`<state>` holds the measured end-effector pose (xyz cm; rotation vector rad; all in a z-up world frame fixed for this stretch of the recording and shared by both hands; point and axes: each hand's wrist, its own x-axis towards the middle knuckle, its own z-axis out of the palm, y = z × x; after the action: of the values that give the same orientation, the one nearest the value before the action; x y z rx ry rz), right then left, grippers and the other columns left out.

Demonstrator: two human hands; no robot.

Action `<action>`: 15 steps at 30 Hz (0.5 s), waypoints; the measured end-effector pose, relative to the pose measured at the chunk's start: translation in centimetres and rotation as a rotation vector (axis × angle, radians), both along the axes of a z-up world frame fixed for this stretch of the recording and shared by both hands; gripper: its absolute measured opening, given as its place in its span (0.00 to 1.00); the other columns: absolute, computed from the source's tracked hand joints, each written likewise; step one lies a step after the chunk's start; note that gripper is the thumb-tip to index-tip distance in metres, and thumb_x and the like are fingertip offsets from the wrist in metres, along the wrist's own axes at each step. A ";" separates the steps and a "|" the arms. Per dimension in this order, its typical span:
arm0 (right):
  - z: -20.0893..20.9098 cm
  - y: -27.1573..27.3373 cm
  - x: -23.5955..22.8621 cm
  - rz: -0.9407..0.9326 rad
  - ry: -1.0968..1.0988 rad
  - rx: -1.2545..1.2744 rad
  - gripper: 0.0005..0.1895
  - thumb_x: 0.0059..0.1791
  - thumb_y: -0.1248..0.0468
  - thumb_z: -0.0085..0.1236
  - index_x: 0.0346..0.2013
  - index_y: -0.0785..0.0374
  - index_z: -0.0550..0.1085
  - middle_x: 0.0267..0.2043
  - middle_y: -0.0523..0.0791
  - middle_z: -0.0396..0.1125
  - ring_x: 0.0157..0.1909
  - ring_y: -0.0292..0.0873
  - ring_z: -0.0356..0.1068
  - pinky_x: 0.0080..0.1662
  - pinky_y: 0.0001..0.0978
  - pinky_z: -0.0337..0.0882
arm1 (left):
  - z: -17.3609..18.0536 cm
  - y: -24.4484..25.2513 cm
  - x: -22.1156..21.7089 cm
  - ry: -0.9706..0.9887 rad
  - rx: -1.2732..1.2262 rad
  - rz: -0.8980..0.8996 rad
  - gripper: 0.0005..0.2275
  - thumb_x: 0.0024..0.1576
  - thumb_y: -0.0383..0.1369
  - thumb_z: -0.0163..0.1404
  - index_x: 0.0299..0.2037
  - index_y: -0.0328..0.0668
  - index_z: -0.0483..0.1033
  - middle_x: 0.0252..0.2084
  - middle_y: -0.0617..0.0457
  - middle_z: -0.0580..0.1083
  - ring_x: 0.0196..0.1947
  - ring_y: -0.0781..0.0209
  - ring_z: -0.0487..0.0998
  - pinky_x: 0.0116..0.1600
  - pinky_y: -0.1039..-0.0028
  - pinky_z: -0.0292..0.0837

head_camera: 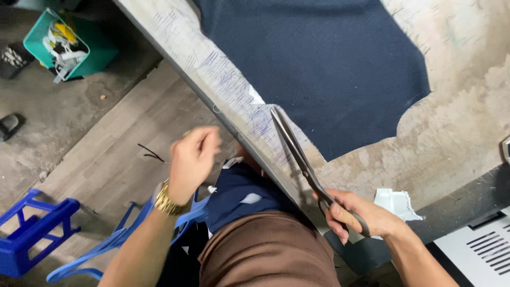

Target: The person aligns a white paper pattern on a dark blue fabric and cuts the fabric along the pattern edge using shears. They then measure and mark the paper pattern with a ruler and chalk, and cut the paper along the marked lines.

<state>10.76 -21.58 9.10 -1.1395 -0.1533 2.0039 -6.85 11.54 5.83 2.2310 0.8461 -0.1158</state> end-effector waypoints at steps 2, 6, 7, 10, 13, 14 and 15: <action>-0.9 0.6 0.6 0.049 -0.066 0.050 0.29 0.53 0.44 0.42 0.57 0.65 0.67 0.15 0.43 0.60 0.17 0.34 0.63 0.24 0.32 0.78 | 0.7 -0.8 3.9 0.050 -0.568 0.389 0.12 0.63 0.32 0.48 0.52 0.38 0.79 0.36 0.48 0.83 0.28 0.64 0.85 0.29 0.82 0.83; -1.2 2.8 2.4 0.136 -0.164 -0.006 0.29 0.48 0.36 0.46 0.35 0.61 0.66 0.16 0.42 0.63 0.17 0.35 0.66 0.27 0.31 0.76 | -0.9 -1.7 8.1 0.048 -0.755 0.662 0.11 0.61 0.35 0.50 0.45 0.35 0.80 0.29 0.40 0.81 0.25 0.58 0.85 0.24 0.78 0.78; -1.5 3.1 2.7 0.134 -0.209 0.001 0.27 0.50 0.41 0.48 0.35 0.64 0.70 0.14 0.44 0.67 0.15 0.39 0.70 0.25 0.31 0.76 | -0.9 -1.8 8.4 -0.011 -0.798 0.657 0.12 0.62 0.34 0.49 0.45 0.30 0.79 0.29 0.36 0.80 0.25 0.54 0.85 0.25 0.75 0.81; -1.6 4.2 3.3 0.140 -0.257 0.000 0.24 0.51 0.46 0.52 0.36 0.67 0.74 0.12 0.46 0.70 0.13 0.42 0.75 0.22 0.32 0.76 | -1.1 -2.2 9.7 -0.064 -0.833 0.651 0.13 0.62 0.33 0.49 0.42 0.25 0.78 0.28 0.33 0.80 0.24 0.52 0.85 0.26 0.73 0.83; -2.0 4.3 3.4 0.154 -0.266 -0.018 0.23 0.51 0.46 0.55 0.36 0.66 0.74 0.13 0.45 0.70 0.13 0.42 0.75 0.22 0.32 0.76 | -1.7 -2.4 10.6 -0.058 -0.815 0.646 0.12 0.60 0.33 0.50 0.39 0.26 0.79 0.26 0.36 0.79 0.22 0.55 0.84 0.25 0.74 0.83; -2.3 4.2 3.3 0.155 -0.269 -0.026 0.23 0.50 0.46 0.57 0.37 0.66 0.73 0.14 0.45 0.70 0.14 0.41 0.75 0.22 0.32 0.76 | -2.1 -2.4 10.8 -0.056 -0.805 0.637 0.10 0.59 0.31 0.51 0.38 0.28 0.80 0.24 0.38 0.79 0.21 0.56 0.84 0.24 0.75 0.83; -2.8 4.0 3.3 0.155 -0.266 -0.028 0.23 0.50 0.46 0.57 0.37 0.66 0.73 0.14 0.45 0.70 0.14 0.41 0.75 0.22 0.32 0.76 | -2.0 -2.4 10.8 -0.053 -0.807 0.639 0.10 0.59 0.31 0.51 0.38 0.28 0.80 0.24 0.38 0.79 0.21 0.56 0.84 0.24 0.75 0.83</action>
<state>14.02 -17.63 6.26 -1.4483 -0.3603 1.9847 3.98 9.13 3.86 1.1566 1.1806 -0.0716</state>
